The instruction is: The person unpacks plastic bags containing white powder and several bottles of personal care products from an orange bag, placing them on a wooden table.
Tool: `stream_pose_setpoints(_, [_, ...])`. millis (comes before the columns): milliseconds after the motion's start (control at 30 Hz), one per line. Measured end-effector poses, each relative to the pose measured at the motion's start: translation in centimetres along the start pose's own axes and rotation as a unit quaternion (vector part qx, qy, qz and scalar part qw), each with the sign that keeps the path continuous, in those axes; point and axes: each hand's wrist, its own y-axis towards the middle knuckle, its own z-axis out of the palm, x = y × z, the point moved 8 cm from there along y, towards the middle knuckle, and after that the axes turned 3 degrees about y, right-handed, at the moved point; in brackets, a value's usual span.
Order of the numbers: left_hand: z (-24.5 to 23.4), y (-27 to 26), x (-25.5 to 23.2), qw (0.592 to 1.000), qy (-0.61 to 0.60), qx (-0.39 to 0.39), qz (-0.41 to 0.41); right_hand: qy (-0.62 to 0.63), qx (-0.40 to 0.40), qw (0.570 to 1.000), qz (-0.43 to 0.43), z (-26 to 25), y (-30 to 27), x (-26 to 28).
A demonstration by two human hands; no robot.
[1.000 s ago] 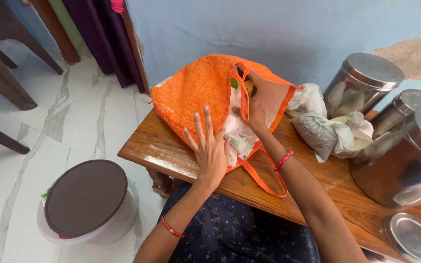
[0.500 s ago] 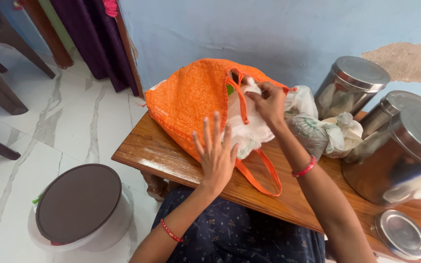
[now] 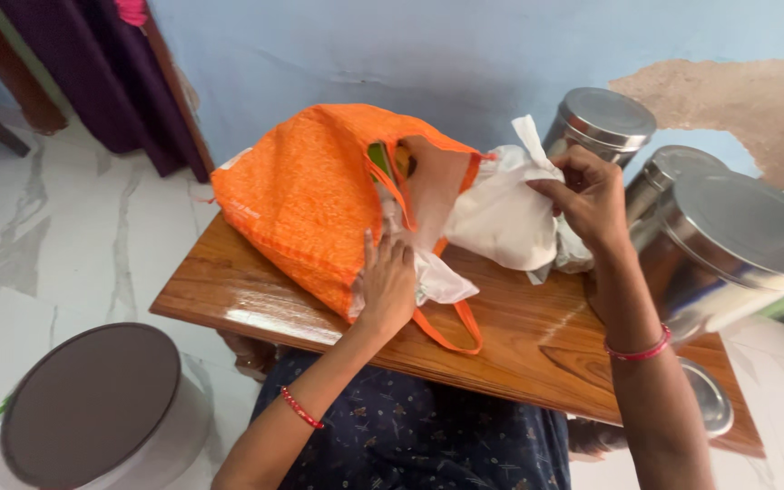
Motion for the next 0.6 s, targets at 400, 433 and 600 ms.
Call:
stream_pose_setpoints(400, [9.0, 2.4, -11.3, 0.333, -0.875, 0.280, -0.210, 0.268, 0.010, 0.963, -0.034, -6.0, -6.8, -5.2])
stream_pose_setpoints(433, [9.0, 2.0, -13.2, 0.243, -0.892, 0.337, -0.179, 0.329, -0.014, 0.944, 0.001, -5.8, -7.0, -7.7])
stream_pose_setpoints(600, [9.9, 2.0, -15.4, 0.262, -0.914, 0.283, -0.125, 0.534, -0.091, 0.834, 0.104, -2.9, -8.4, -16.3])
